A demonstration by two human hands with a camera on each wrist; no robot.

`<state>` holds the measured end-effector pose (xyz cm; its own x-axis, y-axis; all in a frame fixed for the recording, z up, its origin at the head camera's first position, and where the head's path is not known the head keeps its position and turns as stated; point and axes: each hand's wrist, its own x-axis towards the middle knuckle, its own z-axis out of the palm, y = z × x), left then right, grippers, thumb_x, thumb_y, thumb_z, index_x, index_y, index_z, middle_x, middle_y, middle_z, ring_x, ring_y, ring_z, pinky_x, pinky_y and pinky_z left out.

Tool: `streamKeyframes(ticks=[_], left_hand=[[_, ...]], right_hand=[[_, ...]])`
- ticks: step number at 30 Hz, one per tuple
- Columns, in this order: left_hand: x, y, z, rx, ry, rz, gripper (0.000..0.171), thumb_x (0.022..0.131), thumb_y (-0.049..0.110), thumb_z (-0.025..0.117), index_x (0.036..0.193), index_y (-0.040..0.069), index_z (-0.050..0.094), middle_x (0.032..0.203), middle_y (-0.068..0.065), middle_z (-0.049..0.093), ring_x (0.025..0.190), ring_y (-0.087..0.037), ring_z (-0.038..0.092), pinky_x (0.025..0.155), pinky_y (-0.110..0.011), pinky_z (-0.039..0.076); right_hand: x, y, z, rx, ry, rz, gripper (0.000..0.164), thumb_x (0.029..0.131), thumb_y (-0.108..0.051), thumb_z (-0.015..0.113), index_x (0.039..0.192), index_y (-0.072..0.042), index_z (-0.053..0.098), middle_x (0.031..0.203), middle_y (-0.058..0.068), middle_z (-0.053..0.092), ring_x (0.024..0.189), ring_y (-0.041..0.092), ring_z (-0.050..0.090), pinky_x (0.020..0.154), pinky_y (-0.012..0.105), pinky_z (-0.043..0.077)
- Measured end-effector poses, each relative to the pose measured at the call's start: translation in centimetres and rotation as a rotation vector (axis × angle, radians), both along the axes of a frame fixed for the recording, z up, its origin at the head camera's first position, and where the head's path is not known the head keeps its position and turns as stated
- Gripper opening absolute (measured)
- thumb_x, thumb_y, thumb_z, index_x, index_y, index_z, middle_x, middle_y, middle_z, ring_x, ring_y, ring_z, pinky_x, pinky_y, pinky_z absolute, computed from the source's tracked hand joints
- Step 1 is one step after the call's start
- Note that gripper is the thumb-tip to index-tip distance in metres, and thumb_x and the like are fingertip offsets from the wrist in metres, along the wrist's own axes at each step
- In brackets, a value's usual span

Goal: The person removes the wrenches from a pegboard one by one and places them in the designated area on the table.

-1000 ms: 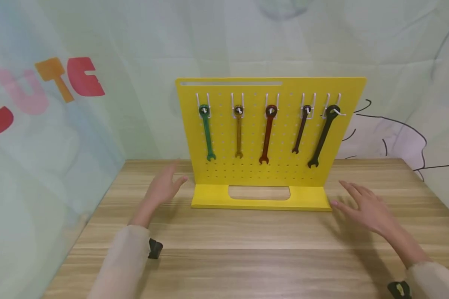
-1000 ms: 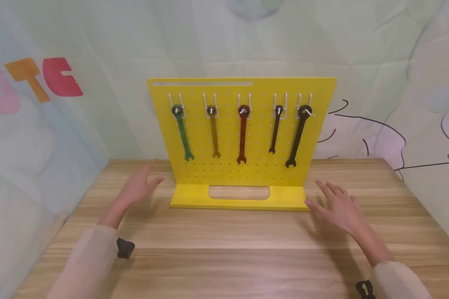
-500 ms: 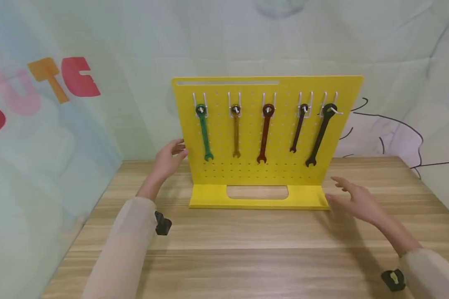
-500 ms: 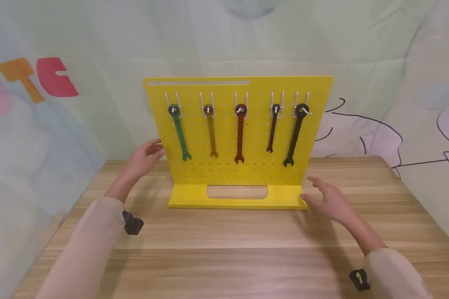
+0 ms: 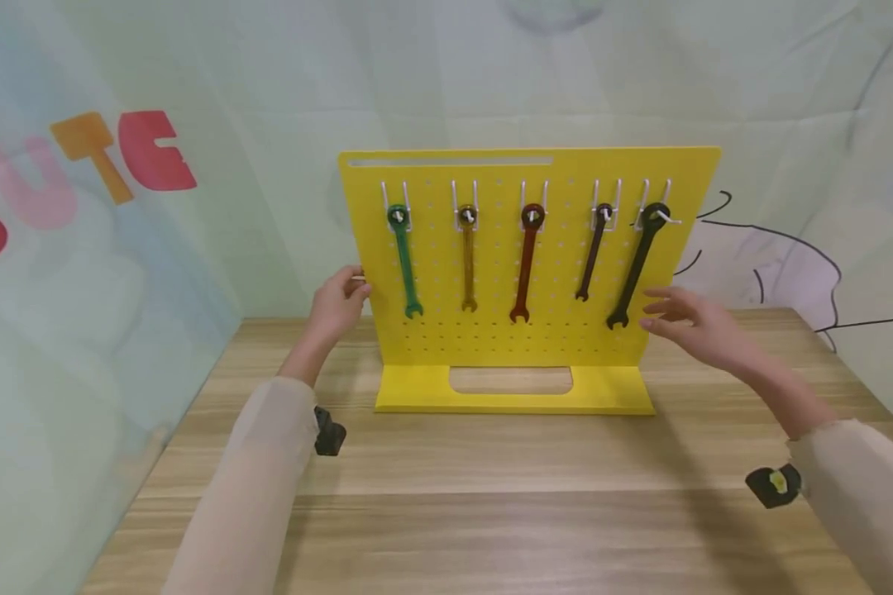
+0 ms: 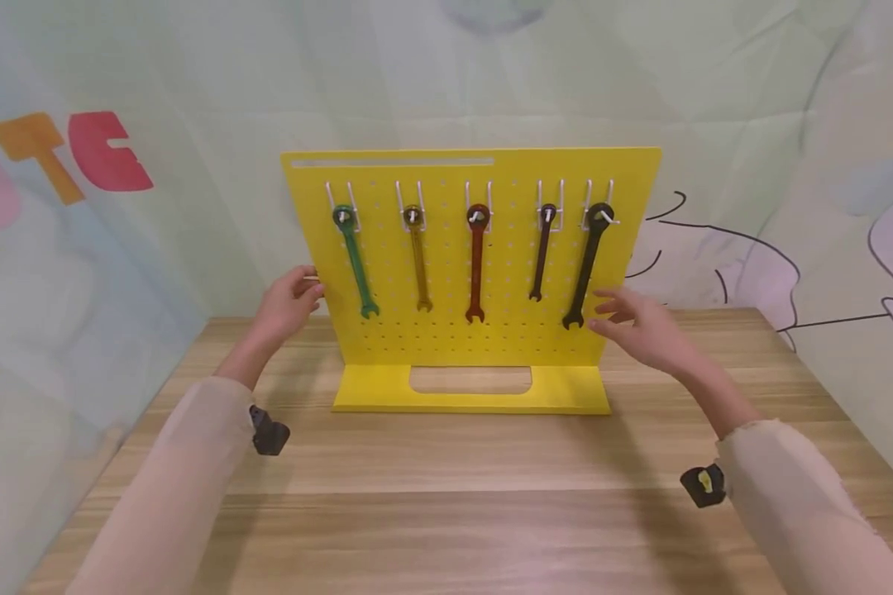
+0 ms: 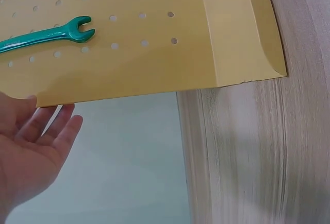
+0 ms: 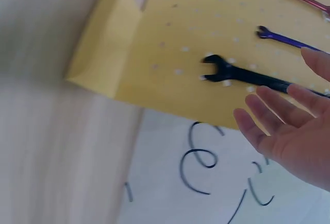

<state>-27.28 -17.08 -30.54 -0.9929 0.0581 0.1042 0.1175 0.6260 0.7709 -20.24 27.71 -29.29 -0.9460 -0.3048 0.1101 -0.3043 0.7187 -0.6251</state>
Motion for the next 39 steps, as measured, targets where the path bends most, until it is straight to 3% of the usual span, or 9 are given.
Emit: streamKeyframes(ticks=[4,10,17,26,39], left_hand=[[-0.1,0.0,0.0,0.022,0.009,0.009,0.038,0.099,0.013,0.041,0.133,-0.001,0.038,0.126,-0.022,0.05,0.111,-0.034,0.052,0.091,-0.042,0.047],[-0.2,0.1,0.0,0.064,0.015,0.025,0.032,0.099,0.015,0.039,0.126,-0.003,0.044,0.122,-0.023,0.053,0.109,-0.033,0.054,0.09,-0.04,0.049],[-0.4,0.2,-0.1,0.065,0.027,0.037,0.03,0.099,0.015,0.04,0.122,-0.003,0.047,0.119,-0.023,0.055,0.107,-0.034,0.055,0.088,-0.04,0.05],[-0.5,0.4,-0.2,0.087,0.041,0.071,0.026,0.098,0.014,0.043,0.118,-0.002,0.05,0.115,-0.023,0.058,0.102,-0.033,0.058,0.084,-0.039,0.052],[-0.6,0.4,-0.4,0.111,0.041,0.075,0.024,0.097,0.015,0.044,0.112,-0.003,0.051,0.112,-0.022,0.059,0.1,-0.033,0.059,0.083,-0.039,0.052]], right_hand=[[-0.9,-0.7,1.7,-0.039,-0.006,-0.071,0.051,0.097,-0.028,0.046,0.133,0.006,0.035,0.12,0.03,0.05,0.103,0.041,0.052,0.082,0.052,0.048],[-2.2,-1.3,3.0,-0.136,-0.005,-0.201,0.047,0.096,-0.026,0.048,0.128,0.007,0.039,0.121,0.028,0.049,0.105,0.038,0.052,0.072,0.023,0.053],[-3.2,-1.8,3.5,-0.198,-0.034,-0.245,0.05,0.095,-0.027,0.049,0.131,0.006,0.036,0.124,0.025,0.048,0.106,0.034,0.053,0.083,0.036,0.052],[-3.9,-2.3,3.3,-0.266,-0.039,-0.262,0.042,0.095,-0.018,0.05,0.125,0.009,0.038,0.12,0.025,0.049,0.088,0.013,0.057,0.079,0.03,0.054],[-4.3,-2.6,3.1,-0.283,-0.05,-0.295,0.018,0.094,-0.007,0.049,0.103,0.008,0.046,0.11,0.024,0.052,0.076,0.006,0.057,0.08,0.03,0.053]])
